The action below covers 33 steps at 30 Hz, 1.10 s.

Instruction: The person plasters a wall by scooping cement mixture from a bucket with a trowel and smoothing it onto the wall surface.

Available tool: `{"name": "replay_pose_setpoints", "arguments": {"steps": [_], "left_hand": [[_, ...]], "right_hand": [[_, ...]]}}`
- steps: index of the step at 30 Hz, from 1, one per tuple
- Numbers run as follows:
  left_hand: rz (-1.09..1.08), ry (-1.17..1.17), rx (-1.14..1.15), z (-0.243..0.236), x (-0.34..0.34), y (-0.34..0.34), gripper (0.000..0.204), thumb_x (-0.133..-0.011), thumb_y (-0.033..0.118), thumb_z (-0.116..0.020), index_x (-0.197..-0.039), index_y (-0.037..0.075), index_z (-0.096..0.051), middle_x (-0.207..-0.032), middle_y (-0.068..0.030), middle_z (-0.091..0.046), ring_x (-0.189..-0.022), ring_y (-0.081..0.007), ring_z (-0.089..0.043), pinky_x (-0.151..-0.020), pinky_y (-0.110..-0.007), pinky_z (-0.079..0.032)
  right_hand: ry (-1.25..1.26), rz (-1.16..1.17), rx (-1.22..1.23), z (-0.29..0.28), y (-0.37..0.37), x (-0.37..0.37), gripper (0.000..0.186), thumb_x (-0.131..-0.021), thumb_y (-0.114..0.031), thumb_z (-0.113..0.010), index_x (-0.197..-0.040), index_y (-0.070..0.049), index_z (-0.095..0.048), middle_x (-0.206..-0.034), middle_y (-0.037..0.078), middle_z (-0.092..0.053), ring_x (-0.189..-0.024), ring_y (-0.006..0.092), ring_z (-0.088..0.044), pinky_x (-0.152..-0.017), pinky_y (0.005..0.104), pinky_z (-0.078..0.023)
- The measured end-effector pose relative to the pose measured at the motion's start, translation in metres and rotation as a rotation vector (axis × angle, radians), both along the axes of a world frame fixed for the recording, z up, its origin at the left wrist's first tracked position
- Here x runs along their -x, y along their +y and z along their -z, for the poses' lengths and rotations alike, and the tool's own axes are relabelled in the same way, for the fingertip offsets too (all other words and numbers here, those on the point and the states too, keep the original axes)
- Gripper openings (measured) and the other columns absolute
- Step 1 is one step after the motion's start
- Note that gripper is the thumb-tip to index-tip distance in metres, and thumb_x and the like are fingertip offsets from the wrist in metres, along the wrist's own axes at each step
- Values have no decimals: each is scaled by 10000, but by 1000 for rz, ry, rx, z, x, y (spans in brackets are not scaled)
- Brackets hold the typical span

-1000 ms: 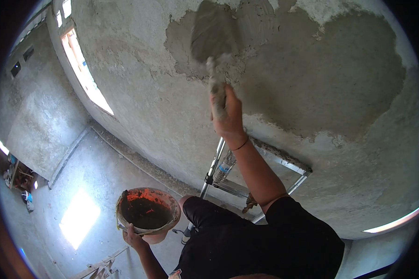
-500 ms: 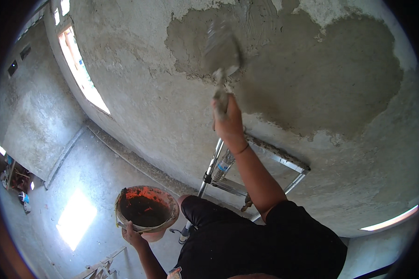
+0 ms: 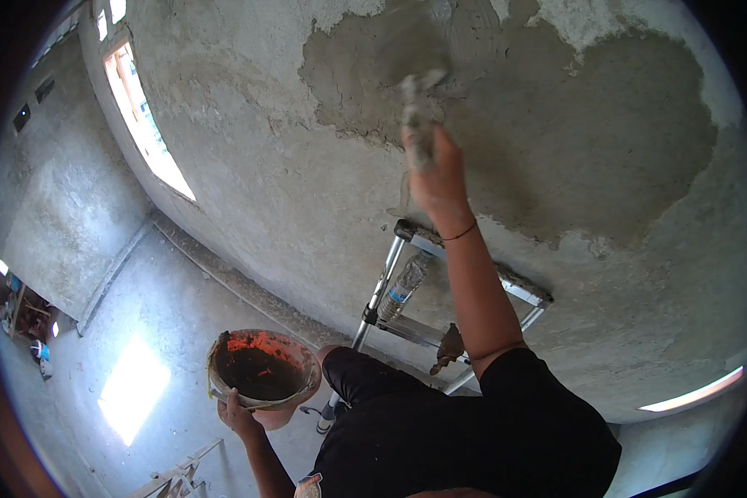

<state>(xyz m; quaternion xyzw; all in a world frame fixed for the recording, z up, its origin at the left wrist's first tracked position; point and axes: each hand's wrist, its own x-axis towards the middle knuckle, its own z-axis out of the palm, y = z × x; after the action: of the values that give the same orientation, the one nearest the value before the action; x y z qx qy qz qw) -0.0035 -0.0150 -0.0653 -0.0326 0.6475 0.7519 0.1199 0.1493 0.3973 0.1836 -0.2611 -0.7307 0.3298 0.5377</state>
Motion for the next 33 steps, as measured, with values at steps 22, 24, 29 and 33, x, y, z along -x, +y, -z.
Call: {"name": "replay_pose_setpoints", "arguments": {"steps": [22,24,29,33], "left_hand": [[-85,-18,66,-4,-10,-18,287,-830,180,-566,-1027,-29,-572,-891,-76,-593,-773,-165,-587,-667,-285,-467],[-100,-18,34,8,-7,-31,290,-827,155,-568,-1040,-42,-562,-904,-94,-603,-776,-174,-599,-665,-290,-488],[-118,-16,24,10,-12,-35,301,-824,178,-572,-1041,-31,-568,-902,-76,-598,-784,-168,-591,-675,-289,-474],[-105,-42,65,1,-14,-26,287,-823,178,-574,-1027,-23,-574,-892,-77,-595,-779,-168,-591,-654,-285,-473]], "right_hand": [[-153,-301,474,45,-24,18,385,-896,-408,-589,-1043,-54,-554,-642,20,-536,-424,79,-460,-414,275,-412],[-64,-240,409,40,-30,9,367,-903,-386,-583,-1050,-51,-548,-645,22,-539,-450,91,-481,-435,289,-424],[29,71,103,48,-8,-3,350,-908,-330,-569,-1080,-29,-524,-754,108,-630,-668,204,-613,-628,346,-478],[-205,166,30,94,-7,5,345,-899,-315,-577,-1082,-26,-533,-815,162,-647,-705,257,-634,-652,346,-478]]}}
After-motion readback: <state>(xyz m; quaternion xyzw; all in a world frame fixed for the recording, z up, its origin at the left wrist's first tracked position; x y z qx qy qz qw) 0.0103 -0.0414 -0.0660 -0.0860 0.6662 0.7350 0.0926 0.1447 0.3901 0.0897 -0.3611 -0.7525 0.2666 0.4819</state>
